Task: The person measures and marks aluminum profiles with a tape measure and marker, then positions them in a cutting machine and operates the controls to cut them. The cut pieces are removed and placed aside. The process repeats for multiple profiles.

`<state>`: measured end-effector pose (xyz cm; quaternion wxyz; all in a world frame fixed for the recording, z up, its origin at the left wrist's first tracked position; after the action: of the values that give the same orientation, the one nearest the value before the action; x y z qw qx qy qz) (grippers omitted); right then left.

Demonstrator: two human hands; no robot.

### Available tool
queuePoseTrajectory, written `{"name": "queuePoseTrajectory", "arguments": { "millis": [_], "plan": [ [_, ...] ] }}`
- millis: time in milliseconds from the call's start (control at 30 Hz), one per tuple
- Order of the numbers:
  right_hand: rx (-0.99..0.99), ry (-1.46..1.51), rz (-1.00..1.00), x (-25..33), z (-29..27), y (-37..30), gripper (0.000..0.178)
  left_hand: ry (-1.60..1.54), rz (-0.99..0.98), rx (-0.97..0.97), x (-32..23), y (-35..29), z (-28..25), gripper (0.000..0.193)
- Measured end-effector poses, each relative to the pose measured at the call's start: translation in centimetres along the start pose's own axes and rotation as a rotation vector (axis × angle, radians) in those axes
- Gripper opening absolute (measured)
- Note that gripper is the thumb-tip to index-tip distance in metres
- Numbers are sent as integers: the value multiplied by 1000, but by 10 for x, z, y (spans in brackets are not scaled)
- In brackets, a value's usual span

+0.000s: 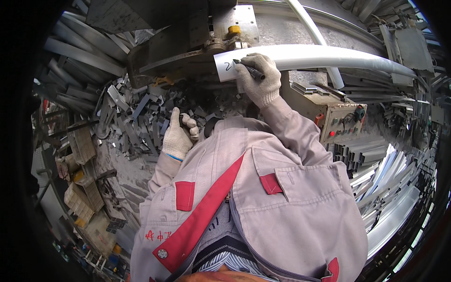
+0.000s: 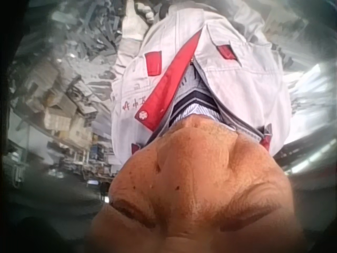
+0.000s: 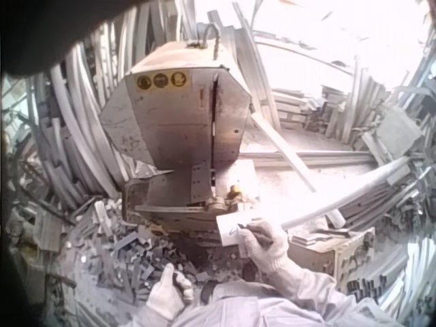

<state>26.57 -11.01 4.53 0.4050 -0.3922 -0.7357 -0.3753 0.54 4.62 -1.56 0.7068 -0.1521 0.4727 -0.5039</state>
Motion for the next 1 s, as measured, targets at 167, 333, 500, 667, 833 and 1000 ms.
{"name": "queuePoseTrajectory", "arguments": {
  "millis": [167,333,500,667,833,1000],
  "plan": [
    [77,-9,43,-5,-4,1,16,-26,-46,20,10,4,-1,51],
    [-5,-26,-13,-7,-6,6,18,-40,-23,17,13,6,-6,50],
    [13,18,126,-9,-13,8,18,-44,-26,7,15,7,-6,50],
    [90,-28,127,-7,-17,12,18,-41,-17,10,15,6,-3,50],
    [-10,-14,176,-8,-22,13,19,-28,-4,-18,17,7,0,51],
    [-3,8,192,-9,-25,13,18,-17,-9,-5,19,11,2,55]
  ]
}}
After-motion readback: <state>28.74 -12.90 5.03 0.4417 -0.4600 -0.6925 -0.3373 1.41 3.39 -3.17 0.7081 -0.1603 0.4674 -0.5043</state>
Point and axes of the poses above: each hand's wrist, its own y-axis towards the middle knuckle, its own z-axis out of the palm, x = y × z, the point moved 2 cm from there along y, towards the middle knuckle, and after that the axes turned 14 degrees about z, right-handed, at the moved point
